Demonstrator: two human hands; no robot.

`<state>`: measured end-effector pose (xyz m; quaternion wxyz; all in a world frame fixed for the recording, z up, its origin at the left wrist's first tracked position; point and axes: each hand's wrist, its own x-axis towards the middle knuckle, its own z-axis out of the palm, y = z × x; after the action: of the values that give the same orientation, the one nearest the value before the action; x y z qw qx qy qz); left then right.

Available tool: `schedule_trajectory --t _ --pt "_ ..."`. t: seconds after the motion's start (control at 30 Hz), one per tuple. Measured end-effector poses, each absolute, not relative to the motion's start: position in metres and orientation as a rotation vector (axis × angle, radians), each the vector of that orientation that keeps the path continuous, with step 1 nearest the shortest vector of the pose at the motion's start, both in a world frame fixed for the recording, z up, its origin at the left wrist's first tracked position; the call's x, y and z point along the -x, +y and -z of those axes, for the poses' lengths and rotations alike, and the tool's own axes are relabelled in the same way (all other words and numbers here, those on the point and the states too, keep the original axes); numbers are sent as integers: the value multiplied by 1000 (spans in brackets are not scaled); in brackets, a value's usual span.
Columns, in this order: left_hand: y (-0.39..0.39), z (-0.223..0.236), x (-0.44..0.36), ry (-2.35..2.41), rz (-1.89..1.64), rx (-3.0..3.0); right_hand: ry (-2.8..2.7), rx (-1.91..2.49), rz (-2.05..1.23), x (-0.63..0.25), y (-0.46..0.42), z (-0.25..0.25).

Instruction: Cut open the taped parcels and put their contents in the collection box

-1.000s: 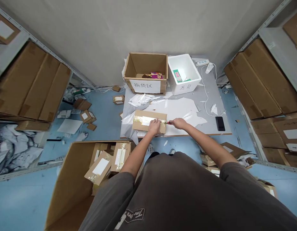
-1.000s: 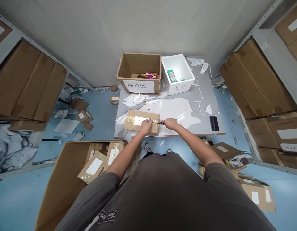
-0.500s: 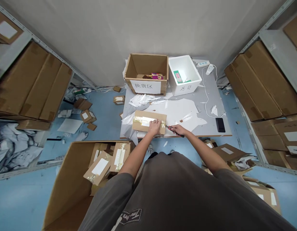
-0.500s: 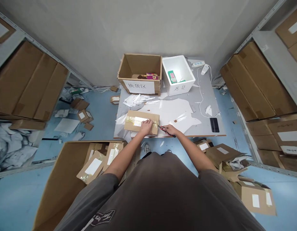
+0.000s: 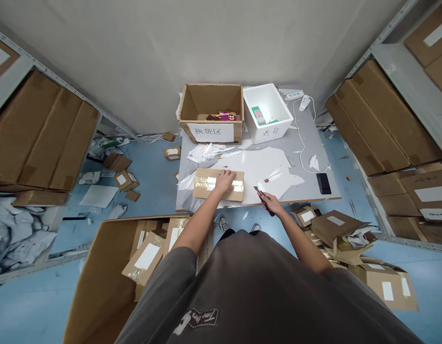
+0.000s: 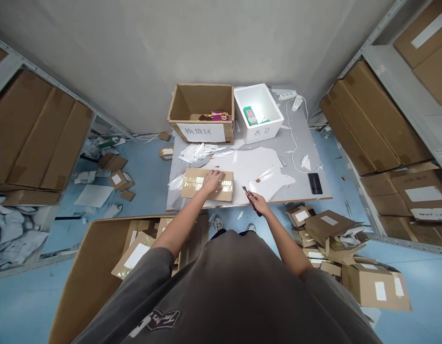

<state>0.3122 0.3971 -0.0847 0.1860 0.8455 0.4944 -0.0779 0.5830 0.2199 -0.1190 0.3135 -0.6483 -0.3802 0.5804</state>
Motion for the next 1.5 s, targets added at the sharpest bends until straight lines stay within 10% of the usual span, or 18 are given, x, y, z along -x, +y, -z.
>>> schedule_trajectory --t 0.9,1.5 --pt "366 165 -304 1221 -309 -2535 -2312 1986 -590 -578 303 103" --pt "371 148 -288 1256 -344 -2324 -498 1871 -978 -653 261 165"
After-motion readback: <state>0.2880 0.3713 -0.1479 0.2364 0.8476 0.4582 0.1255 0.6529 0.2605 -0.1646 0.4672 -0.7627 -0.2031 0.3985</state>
